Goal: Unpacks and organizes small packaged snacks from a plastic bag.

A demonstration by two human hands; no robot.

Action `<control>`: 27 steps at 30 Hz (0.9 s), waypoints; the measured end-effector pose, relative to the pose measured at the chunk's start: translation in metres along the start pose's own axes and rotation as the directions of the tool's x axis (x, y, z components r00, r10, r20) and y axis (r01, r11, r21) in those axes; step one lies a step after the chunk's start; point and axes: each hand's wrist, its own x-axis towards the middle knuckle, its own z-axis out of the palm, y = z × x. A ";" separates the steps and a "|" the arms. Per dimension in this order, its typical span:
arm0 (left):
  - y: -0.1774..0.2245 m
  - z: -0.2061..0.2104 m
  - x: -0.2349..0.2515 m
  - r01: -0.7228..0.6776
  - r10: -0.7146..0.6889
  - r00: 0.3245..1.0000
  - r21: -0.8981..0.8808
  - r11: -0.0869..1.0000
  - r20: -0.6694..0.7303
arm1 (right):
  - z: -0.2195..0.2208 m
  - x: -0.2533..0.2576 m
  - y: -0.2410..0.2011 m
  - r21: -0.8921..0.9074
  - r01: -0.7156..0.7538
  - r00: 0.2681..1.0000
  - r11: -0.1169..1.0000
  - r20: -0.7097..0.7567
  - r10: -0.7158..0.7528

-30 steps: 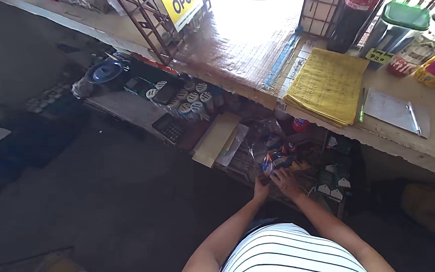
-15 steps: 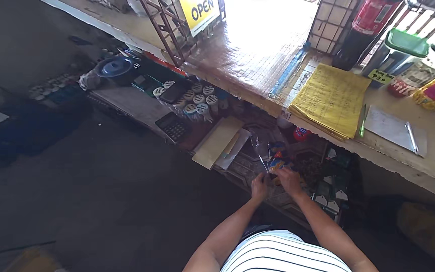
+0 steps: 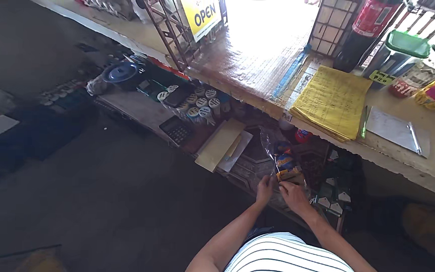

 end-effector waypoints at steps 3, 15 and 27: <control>0.003 0.013 -0.012 -0.044 0.044 0.997 -0.002 0.999 0.064 | 0.001 0.009 0.034 0.145 -0.332 0.933 0.932 -0.096 0.347; 0.027 -0.069 0.032 -0.612 0.737 0.671 0.500 0.612 -0.081 | 0.012 0.028 0.062 0.455 -0.449 0.841 0.769 -0.077 0.536; 0.013 -0.020 0.157 0.220 -0.291 0.952 0.437 0.872 0.100 | 0.024 0.002 0.083 0.587 -0.485 0.851 0.648 0.147 0.504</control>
